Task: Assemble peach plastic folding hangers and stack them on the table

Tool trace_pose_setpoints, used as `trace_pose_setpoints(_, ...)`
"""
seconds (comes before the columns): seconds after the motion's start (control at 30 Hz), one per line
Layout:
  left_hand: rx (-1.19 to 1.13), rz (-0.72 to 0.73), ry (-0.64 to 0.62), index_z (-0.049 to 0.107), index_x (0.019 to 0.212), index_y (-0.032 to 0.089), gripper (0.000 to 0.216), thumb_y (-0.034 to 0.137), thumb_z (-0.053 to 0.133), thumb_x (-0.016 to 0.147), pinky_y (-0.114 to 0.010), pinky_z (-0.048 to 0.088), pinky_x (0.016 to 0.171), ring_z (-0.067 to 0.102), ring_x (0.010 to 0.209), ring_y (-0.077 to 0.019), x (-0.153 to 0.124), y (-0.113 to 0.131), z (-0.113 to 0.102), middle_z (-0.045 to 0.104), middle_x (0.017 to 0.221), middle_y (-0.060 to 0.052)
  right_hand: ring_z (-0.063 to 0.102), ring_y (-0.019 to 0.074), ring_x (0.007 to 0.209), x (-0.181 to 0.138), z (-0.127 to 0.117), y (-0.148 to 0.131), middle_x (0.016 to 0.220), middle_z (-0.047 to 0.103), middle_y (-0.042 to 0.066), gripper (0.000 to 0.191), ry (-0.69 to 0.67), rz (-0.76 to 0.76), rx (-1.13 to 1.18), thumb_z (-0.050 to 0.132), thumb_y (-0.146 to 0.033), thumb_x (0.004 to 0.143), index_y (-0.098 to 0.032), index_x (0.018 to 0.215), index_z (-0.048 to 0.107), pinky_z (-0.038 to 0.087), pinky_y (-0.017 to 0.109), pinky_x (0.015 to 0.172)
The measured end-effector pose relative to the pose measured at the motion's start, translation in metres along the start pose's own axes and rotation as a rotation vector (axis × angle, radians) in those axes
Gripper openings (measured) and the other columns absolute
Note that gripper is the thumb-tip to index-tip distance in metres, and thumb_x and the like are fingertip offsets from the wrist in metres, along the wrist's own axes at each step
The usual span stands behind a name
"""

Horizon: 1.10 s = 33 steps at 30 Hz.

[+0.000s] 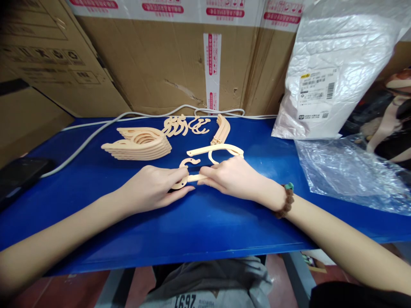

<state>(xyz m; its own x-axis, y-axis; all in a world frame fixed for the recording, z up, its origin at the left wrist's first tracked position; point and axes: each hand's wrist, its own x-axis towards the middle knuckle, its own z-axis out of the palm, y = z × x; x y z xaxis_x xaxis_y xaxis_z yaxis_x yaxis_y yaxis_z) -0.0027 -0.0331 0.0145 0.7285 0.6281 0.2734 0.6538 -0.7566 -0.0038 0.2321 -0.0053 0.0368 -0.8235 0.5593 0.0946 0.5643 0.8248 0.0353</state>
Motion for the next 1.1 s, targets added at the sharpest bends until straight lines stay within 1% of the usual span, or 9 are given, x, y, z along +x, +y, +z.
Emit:
trace_pose_setpoints(0.2,0.031,0.035,0.025,0.05,0.083,0.017,0.033,0.044,0.039,0.1,-0.026,0.029,0.045,0.061,0.051,-0.0174,0.0,-0.001,0.002,0.065,0.068,-0.003,0.054,0.0125,0.056,0.0,-0.001,0.001,0.07,0.069,0.005,0.041,-0.047,-0.022,0.023,0.034,-0.042,0.102,-0.018,0.093,0.066,0.019,0.027,0.053)
trace_pose_setpoints(0.4,0.043,0.082,0.047,0.05,0.079,0.018,0.035,0.038,0.033,0.102,-0.027,0.026,0.044,0.06,0.049,-0.0162,0.001,-0.003,0.003,0.064,0.063,-0.001,0.055,0.0115,0.056,0.001,0.0,0.003,0.074,0.071,0.003,0.038,-0.02,-0.058,0.071,0.037,-0.041,0.102,-0.019,0.097,0.067,0.02,0.026,0.052)
trace_pose_setpoints(0.5,0.045,0.029,0.039,0.051,0.08,0.018,0.031,0.035,0.035,0.101,-0.026,0.027,0.045,0.062,0.051,-0.0159,0.002,-0.002,0.005,0.066,0.065,-0.001,0.052,0.0114,0.053,0.001,0.0,0.002,0.07,0.069,0.003,0.037,0.012,-0.042,0.049,0.038,-0.041,0.102,-0.018,0.095,0.067,0.021,0.026,0.053)
trace_pose_setpoints(0.6,0.062,-0.048,0.007,0.052,0.083,0.017,0.029,0.035,0.037,0.1,-0.026,0.027,0.045,0.064,0.052,-0.0169,0.003,0.001,0.007,0.067,0.067,-0.001,0.05,0.0116,0.051,0.002,0.001,-0.001,0.063,0.065,0.002,0.037,-0.007,-0.002,0.023,0.038,-0.041,0.101,-0.017,0.094,0.066,0.021,0.026,0.053)
trace_pose_setpoints(0.7,0.07,-0.085,-0.01,0.054,0.086,0.017,0.028,0.035,0.038,0.1,-0.026,0.027,0.044,0.065,0.053,-0.0184,0.003,0.003,0.007,0.069,0.068,-0.002,0.049,0.0119,0.051,0.002,0.001,-0.004,0.061,0.063,0.002,0.039,-0.018,0.023,0.003,0.037,-0.041,0.102,-0.017,0.092,0.065,0.022,0.026,0.053)
trace_pose_setpoints(0.87,0.093,-0.122,0.007,0.056,0.098,0.015,0.027,0.035,0.038,0.1,-0.026,0.028,0.045,0.067,0.057,-0.0193,0.002,0.003,0.007,0.072,0.076,-0.004,0.057,0.0134,0.057,0.0,0.003,-0.004,0.07,0.067,0.003,0.039,0.048,0.04,-0.016,0.037,-0.044,0.101,-0.018,0.093,0.065,0.026,0.026,0.055)
trace_pose_setpoints(0.97,0.092,-0.147,0.031,0.055,0.108,0.015,0.027,0.035,0.039,0.099,-0.025,0.028,0.044,0.068,0.058,-0.0191,0.002,0.001,0.006,0.072,0.075,-0.003,0.06,0.0147,0.064,-0.001,0.002,0.001,0.075,0.069,0.004,0.042,0.135,0.012,-0.026,0.039,-0.048,0.1,-0.018,0.092,0.066,0.031,0.026,0.059)
trace_pose_setpoints(1.03,0.084,-0.155,0.052,0.054,0.108,0.016,0.025,0.035,0.041,0.099,-0.025,0.028,0.044,0.067,0.056,-0.0182,0.002,0.0,0.005,0.072,0.073,-0.001,0.06,0.0155,0.069,-0.002,0.001,0.005,0.076,0.069,0.004,0.042,0.206,-0.007,-0.039,0.04,-0.048,0.099,-0.017,0.091,0.067,0.035,0.026,0.063)
trace_pose_setpoints(1.1,0.091,-0.155,0.079,0.055,0.103,0.017,0.022,0.034,0.042,0.099,-0.024,0.027,0.043,0.067,0.055,-0.0174,0.001,-0.001,0.003,0.072,0.072,0.0,0.059,0.0163,0.074,-0.003,-0.002,0.01,0.078,0.068,0.005,0.04,0.273,-0.012,-0.059,0.04,-0.044,0.1,-0.016,0.089,0.067,0.038,0.027,0.067)
